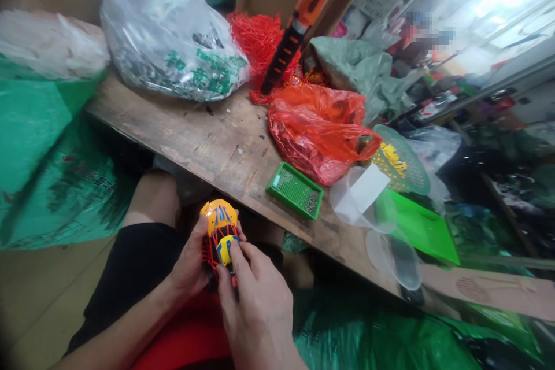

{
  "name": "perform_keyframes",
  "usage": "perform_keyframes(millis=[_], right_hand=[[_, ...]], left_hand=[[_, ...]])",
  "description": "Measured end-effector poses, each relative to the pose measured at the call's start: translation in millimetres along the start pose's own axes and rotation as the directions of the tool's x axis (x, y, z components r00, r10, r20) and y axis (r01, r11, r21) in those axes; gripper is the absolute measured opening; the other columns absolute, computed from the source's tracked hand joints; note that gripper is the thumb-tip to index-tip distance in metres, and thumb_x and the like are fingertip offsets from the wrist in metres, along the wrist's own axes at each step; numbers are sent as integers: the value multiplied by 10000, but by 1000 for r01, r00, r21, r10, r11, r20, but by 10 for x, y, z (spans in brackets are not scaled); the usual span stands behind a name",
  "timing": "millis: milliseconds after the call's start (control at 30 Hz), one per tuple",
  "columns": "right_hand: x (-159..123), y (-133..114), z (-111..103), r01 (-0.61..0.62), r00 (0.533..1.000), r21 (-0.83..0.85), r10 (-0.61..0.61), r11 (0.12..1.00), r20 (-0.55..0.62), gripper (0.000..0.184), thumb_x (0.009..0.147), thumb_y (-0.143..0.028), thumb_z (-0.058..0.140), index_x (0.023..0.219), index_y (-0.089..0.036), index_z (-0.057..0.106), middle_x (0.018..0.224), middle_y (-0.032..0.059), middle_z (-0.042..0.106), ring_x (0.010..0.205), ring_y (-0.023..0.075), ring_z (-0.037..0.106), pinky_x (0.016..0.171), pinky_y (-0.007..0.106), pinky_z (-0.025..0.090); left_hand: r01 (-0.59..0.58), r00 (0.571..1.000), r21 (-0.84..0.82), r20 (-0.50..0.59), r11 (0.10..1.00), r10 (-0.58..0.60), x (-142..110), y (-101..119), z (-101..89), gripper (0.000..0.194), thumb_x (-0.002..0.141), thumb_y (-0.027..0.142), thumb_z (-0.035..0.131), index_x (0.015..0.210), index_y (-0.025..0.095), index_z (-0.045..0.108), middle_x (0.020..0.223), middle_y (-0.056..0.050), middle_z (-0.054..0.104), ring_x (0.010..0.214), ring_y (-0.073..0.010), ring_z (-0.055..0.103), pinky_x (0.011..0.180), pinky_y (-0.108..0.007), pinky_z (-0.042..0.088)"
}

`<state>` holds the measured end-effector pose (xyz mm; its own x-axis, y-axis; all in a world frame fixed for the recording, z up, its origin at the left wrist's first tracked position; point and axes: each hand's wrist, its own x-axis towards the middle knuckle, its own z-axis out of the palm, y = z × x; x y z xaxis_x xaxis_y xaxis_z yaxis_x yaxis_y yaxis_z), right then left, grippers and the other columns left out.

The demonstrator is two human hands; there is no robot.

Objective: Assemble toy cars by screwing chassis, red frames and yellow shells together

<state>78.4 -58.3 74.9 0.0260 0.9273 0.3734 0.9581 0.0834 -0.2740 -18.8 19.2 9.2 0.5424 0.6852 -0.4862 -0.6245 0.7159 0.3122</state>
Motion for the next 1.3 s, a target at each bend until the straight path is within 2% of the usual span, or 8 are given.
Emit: perform_keyframes(millis=[333, 533, 700, 900, 1067, 1200, 1300], right_hand=[[23, 5, 5, 8, 997, -96, 0, 995, 82, 315, 1029, -307, 493, 1131, -169, 757, 1033, 115, 778, 802, 208, 755, 657, 298, 602], [55, 55, -31, -8, 993, -57, 15, 998, 117, 293, 1024, -302, 506, 1089, -175, 763, 1009, 103, 774, 777, 194, 750, 652, 276, 591], [54, 61, -25, -100, 982, 59, 89, 993, 166, 288, 1020, -328, 514, 1053, -187, 763, 949, 89, 757, 730, 170, 726, 647, 251, 588], [22, 63, 4, -131, 981, 69, 120, 989, 150, 286, 1027, -312, 500, 1060, -180, 751, 943, 94, 749, 726, 174, 715, 644, 259, 579], [38, 72, 10, -180, 974, 177, 151, 968, 169, 217, 993, -290, 570, 993, -192, 764, 911, 76, 744, 722, 171, 711, 656, 262, 583], [16, 41, 9, -170, 975, 128, 148, 977, 166, 215, 990, -264, 566, 1042, -184, 758, 963, 90, 746, 762, 188, 726, 662, 272, 579], [-5, 26, 11, -185, 972, 152, 158, 971, 174, 193, 977, -257, 593, 1045, -196, 762, 963, 81, 744, 784, 190, 727, 680, 271, 580]], left_hand=[[18, 999, -11, -31, 1000, -18, 6, -38, -54, 635, 724, 682, 761, 950, 89, 741, 805, -108, 771, 729, -214, 721, 713, -299, 580], [-19, 998, 11, -57, 1000, 20, 27, -82, -54, 644, 726, 706, 745, 946, 100, 739, 823, -114, 785, 758, -232, 737, 681, -291, 572], [-30, 996, 42, -84, 999, 34, 10, -80, -26, 647, 708, 697, 766, 930, 90, 738, 801, -118, 785, 804, -259, 750, 672, -290, 570], [-39, 995, 51, -87, 998, 44, 2, -89, -10, 632, 696, 689, 781, 931, 104, 733, 782, -93, 779, 761, -240, 745, 646, -283, 568], [-28, 994, 43, -104, 999, 32, 1, -97, -29, 661, 683, 713, 773, 935, 104, 729, 783, -95, 778, 735, -227, 735, 648, -283, 570], [-21, 993, 60, -115, 998, 28, -3, -83, -34, 682, 671, 734, 764, 920, 100, 734, 777, -97, 774, 692, -212, 723, 652, -286, 575], [-14, 994, 65, -109, 998, 21, -14, -74, -31, 663, 675, 725, 764, 895, 101, 734, 774, -98, 772, 681, -209, 721, 650, -284, 574]])
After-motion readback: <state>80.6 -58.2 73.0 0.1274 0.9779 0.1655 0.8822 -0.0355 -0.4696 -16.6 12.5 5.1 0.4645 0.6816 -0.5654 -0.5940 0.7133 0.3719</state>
